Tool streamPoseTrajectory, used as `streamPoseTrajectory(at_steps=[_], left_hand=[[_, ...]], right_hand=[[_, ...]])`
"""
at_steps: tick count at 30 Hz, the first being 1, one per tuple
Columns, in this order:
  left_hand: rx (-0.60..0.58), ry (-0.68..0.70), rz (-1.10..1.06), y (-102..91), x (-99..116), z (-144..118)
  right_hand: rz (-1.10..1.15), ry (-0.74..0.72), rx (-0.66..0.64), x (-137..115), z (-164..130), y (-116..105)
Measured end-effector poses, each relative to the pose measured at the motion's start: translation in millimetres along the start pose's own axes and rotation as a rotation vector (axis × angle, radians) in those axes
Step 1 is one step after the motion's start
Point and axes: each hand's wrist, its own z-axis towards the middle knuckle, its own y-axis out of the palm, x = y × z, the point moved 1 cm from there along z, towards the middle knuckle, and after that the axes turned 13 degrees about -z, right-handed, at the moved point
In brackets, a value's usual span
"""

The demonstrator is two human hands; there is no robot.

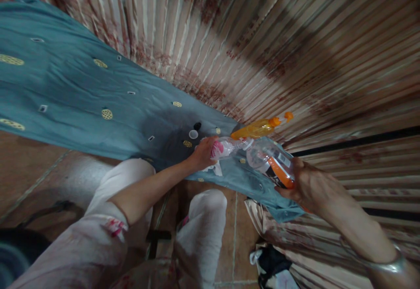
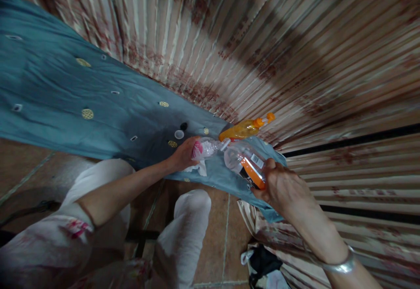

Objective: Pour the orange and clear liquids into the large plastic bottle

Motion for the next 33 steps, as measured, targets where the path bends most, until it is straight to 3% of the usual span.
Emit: streamPoseTrajectory(at_steps=[10, 23, 33], left_hand=[[0.072, 0.015, -0.008, 5.7, -6.3, 0.6], [0.015, 0.091, -0.002, 0.7, -17.9, 1.2], [0.025, 0.051, -0.029, 0.9, -15.0, -0.7]], right_hand=[[-0.044, -0.007, 0.012, -0.7, -0.9, 0.1], [-0.072, -0.024, 0.008, -1.0, -0.5, 0.4], [-0.048, 0.0, 0.036, 1.3, 1.5, 9.9]])
